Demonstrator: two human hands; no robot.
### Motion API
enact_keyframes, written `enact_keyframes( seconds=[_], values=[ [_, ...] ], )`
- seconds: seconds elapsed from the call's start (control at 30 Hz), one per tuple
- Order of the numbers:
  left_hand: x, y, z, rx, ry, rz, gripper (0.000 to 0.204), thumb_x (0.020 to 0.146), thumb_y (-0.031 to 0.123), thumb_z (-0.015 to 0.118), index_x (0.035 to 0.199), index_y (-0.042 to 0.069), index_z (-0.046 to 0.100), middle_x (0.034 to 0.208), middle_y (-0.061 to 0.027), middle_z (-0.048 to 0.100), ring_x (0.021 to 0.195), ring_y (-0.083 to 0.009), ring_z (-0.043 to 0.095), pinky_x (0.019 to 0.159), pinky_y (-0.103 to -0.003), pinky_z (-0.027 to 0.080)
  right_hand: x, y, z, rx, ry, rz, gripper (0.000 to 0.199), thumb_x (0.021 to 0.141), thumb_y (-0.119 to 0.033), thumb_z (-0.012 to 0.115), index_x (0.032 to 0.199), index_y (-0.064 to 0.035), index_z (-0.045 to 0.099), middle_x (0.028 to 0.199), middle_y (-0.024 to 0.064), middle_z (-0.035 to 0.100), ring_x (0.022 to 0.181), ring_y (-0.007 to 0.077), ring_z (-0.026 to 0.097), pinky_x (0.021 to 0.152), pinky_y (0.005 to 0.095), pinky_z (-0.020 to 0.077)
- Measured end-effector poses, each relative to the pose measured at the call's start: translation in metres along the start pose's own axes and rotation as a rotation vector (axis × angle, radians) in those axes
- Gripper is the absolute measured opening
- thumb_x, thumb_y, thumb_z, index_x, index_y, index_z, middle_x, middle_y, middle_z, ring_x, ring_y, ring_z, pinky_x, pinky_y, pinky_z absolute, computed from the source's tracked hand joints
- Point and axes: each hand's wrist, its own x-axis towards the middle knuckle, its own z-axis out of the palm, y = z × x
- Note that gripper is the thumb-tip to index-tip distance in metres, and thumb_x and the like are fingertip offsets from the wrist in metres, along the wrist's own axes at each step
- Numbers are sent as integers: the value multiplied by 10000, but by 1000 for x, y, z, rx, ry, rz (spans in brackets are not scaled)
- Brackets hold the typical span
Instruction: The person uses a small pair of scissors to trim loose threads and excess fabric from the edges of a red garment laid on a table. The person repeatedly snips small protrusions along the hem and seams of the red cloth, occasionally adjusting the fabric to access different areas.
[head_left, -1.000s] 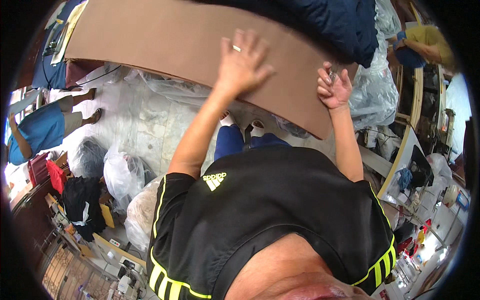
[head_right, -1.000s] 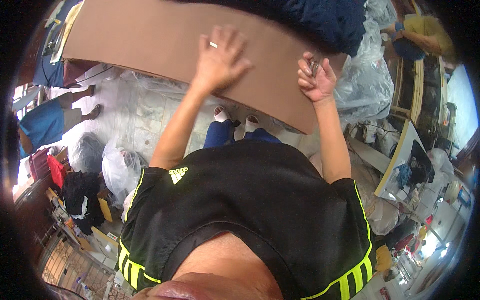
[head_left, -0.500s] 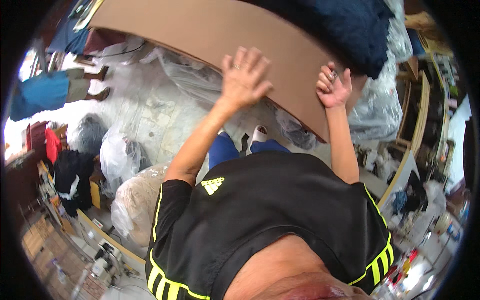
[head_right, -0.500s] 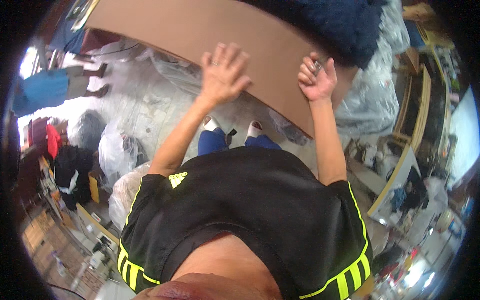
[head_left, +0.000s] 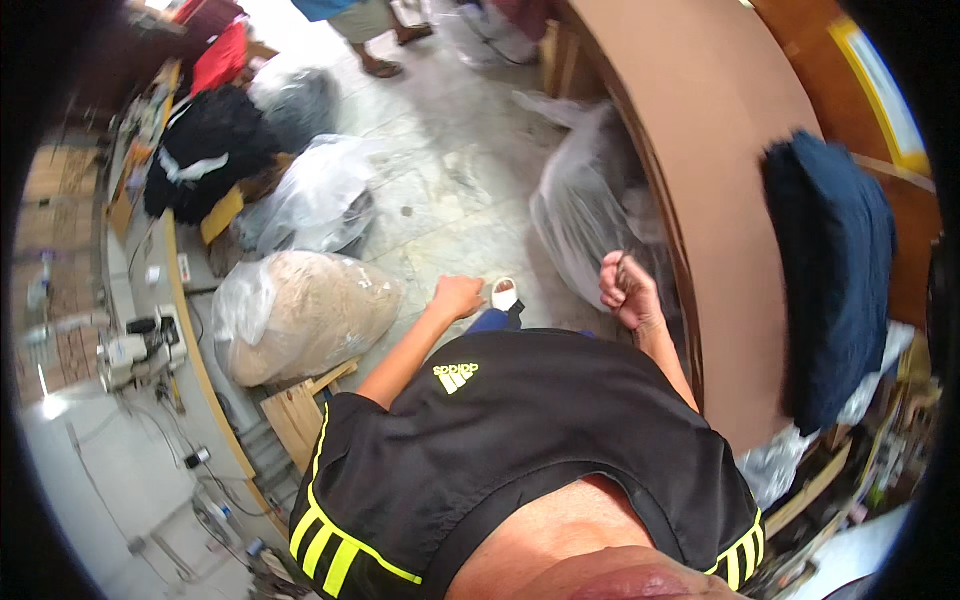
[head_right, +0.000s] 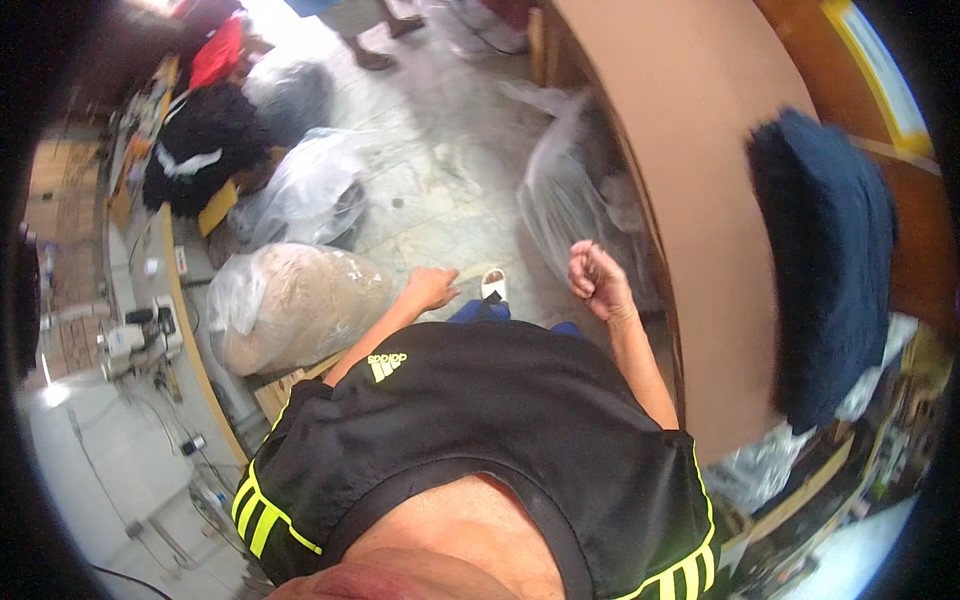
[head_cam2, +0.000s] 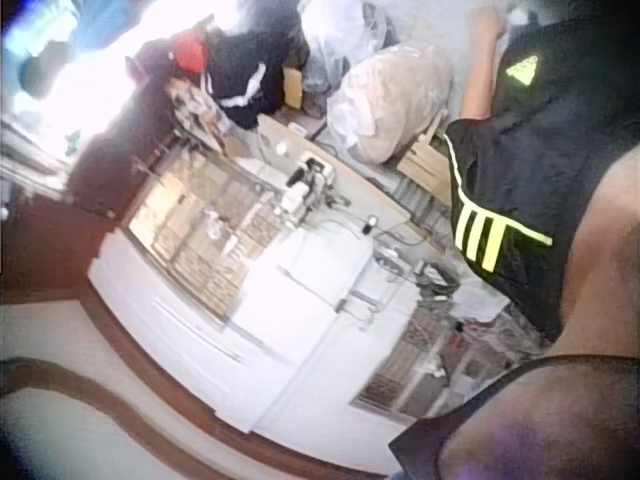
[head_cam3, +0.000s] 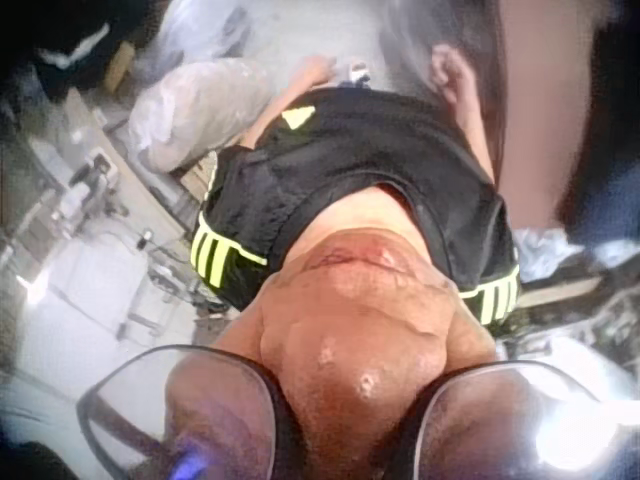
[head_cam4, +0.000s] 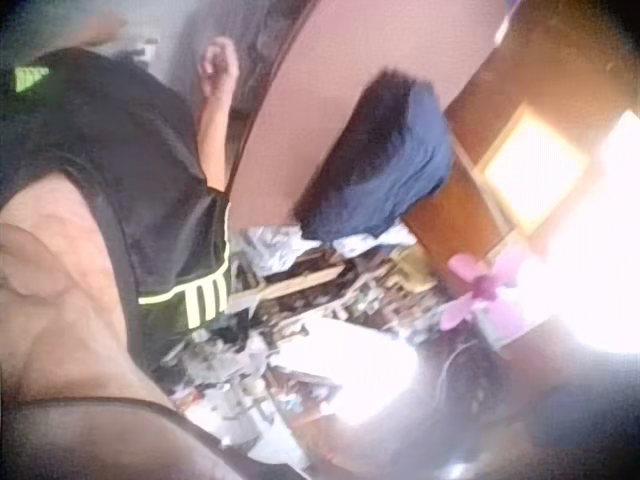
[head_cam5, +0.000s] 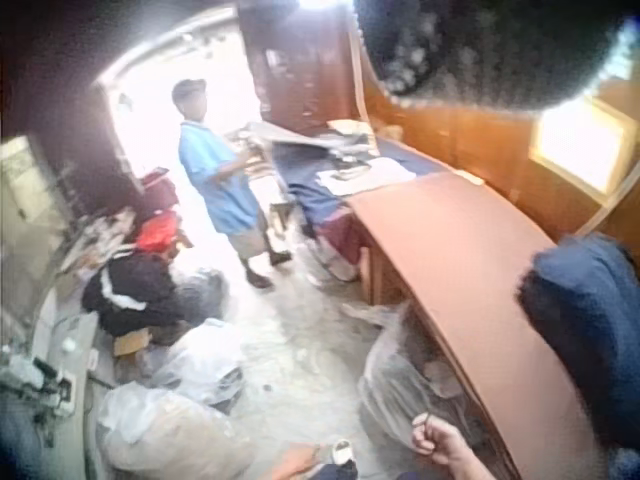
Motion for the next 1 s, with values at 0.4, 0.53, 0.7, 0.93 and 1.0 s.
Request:
enact_keyframes(
  seconds=[0.4,0.53,0.7,0.93,1.0],
  values=[
    [-14,-149,8,-779,185,-317,498,917,399,610,1319,106,585,1176,-174,685,1104,-360,644,936,-471,499,229,37,-83,-1310,89,198,294,859,-300,703,904,-17,640,732,58,646,646,135,597,581,312,481],
    [20,-190,32,-1179,275,-300,479,904,366,640,1268,56,622,1109,-157,714,1042,-294,684,893,-397,527,320,44,-133,-1481,-148,159,333,856,-338,692,906,-11,662,763,93,676,680,165,634,618,337,504],
    [65,-271,38,-1233,422,-517,455,902,363,641,1223,40,648,1067,-160,722,1003,-289,695,870,-388,534,471,39,-174,-1729,-222,23,337,851,-348,676,915,-16,679,805,123,703,713,197,663,658,363,519],
    [12,-354,64,-1326,675,-1076,430,901,359,642,1159,18,684,1009,-164,733,948,-282,710,839,-377,544,615,27,75,-1783,-533,340,336,844,-351,632,952,-43,712,827,165,731,788,270,712,738,401,537],
    [81,-375,58,-1411,697,-938,420,898,353,646,1153,22,690,994,-159,736,927,-275,713,832,-376,544,660,-24,136,-1901,-391,288,333,846,-332,622,975,-38,714,762,158,718,772,264,715,738,389,540]
  ],
)
